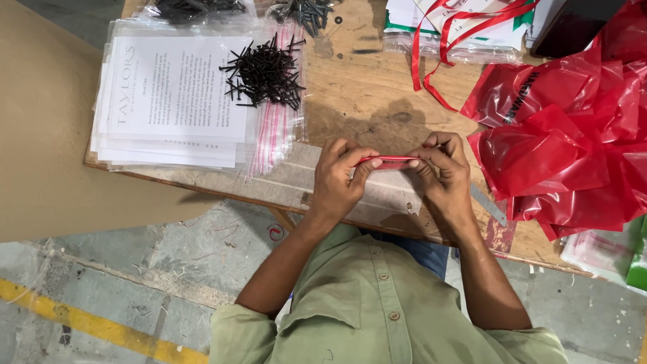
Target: Packaging hardware components into red plastic bags using ribbons.
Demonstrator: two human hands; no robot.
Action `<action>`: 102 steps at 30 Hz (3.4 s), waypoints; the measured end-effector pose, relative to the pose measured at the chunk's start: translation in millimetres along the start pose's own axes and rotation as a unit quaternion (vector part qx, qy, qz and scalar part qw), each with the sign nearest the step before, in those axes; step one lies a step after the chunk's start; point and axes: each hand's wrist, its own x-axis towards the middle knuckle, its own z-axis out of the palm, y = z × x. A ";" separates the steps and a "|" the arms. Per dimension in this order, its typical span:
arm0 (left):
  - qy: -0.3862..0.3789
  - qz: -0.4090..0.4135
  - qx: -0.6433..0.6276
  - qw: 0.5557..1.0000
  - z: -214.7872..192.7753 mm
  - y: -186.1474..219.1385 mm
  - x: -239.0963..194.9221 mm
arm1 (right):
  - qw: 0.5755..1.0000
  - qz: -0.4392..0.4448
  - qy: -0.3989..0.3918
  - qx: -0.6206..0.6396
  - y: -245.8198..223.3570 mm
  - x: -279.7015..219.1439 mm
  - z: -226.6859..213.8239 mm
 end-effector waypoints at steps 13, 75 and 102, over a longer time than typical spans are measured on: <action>-0.016 -0.136 -0.181 0.974 16.2 -15.4 -9.6 | 0.971 0.190 0.022 0.146 -7.4 -2.1 3.0; -0.249 -0.357 -0.300 0.849 -45.5 63.8 -82.1 | 0.880 0.398 -0.206 0.158 -28.0 -148.8 -35.4; -0.069 -0.007 -0.219 0.973 -37.1 70.8 -52.7 | 0.931 0.219 0.030 0.289 -72.5 -88.7 -21.3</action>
